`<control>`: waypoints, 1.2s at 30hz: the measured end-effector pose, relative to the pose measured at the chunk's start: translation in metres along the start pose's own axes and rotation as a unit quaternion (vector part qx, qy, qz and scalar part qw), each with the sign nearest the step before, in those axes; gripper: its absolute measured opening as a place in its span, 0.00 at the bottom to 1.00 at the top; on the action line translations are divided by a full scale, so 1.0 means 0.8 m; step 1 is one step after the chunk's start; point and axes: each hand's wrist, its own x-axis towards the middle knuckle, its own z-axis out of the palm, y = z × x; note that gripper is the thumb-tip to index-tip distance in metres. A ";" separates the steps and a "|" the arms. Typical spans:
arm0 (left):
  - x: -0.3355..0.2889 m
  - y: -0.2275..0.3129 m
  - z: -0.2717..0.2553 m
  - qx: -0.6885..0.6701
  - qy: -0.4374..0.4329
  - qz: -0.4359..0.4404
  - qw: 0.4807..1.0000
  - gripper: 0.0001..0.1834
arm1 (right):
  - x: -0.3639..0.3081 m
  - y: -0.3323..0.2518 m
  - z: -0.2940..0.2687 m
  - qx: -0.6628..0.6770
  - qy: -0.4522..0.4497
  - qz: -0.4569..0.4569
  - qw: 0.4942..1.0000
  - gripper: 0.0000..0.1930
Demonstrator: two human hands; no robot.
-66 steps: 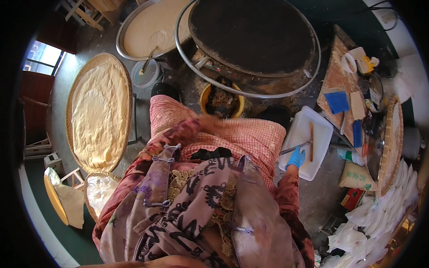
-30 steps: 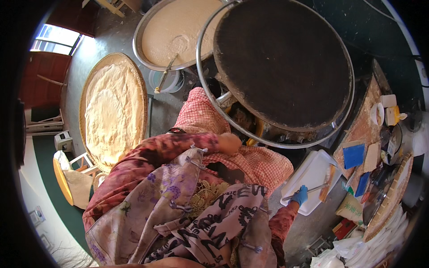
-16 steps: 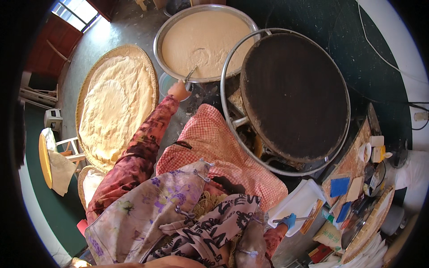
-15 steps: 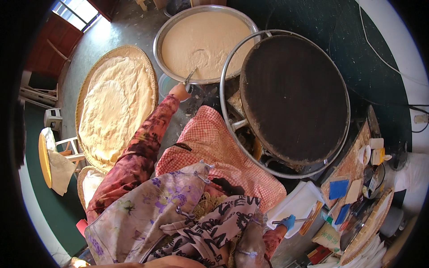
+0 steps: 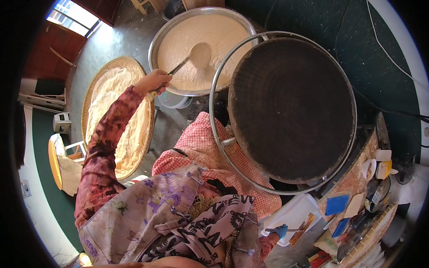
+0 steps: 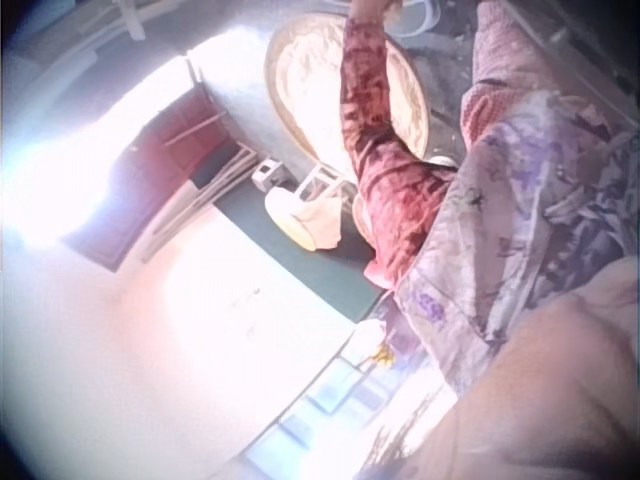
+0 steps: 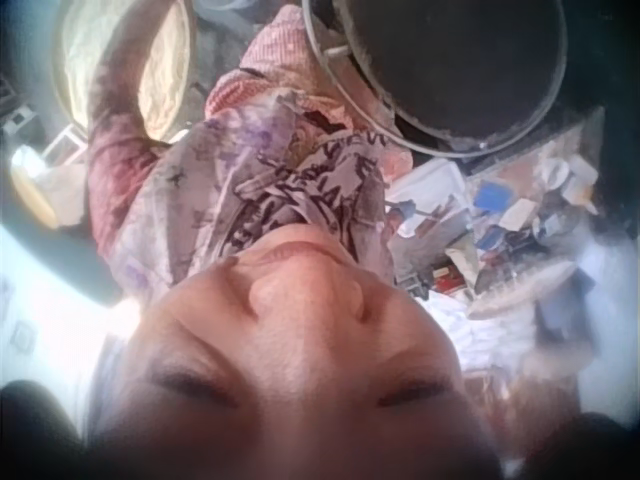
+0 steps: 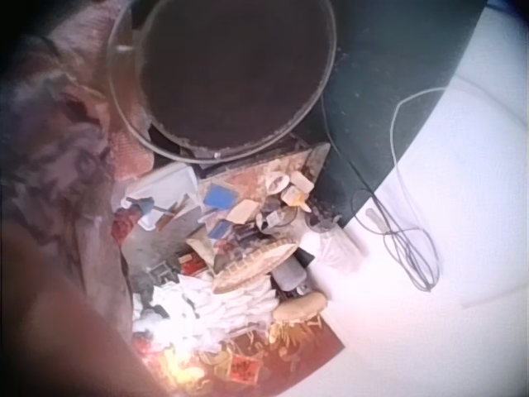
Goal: The person separates thin crepe sheets from a stack in a woven tray, then ladles batter onto a hot griddle and spreads it into a thin circle using a wooden spreader. The cooked crepe is lifted and placed onto a tray.
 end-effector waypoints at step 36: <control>0.116 -0.113 0.111 -0.378 -0.114 -0.150 0.906 0.10 | -0.048 -0.036 -0.008 0.009 0.035 -0.061 0.997 0.15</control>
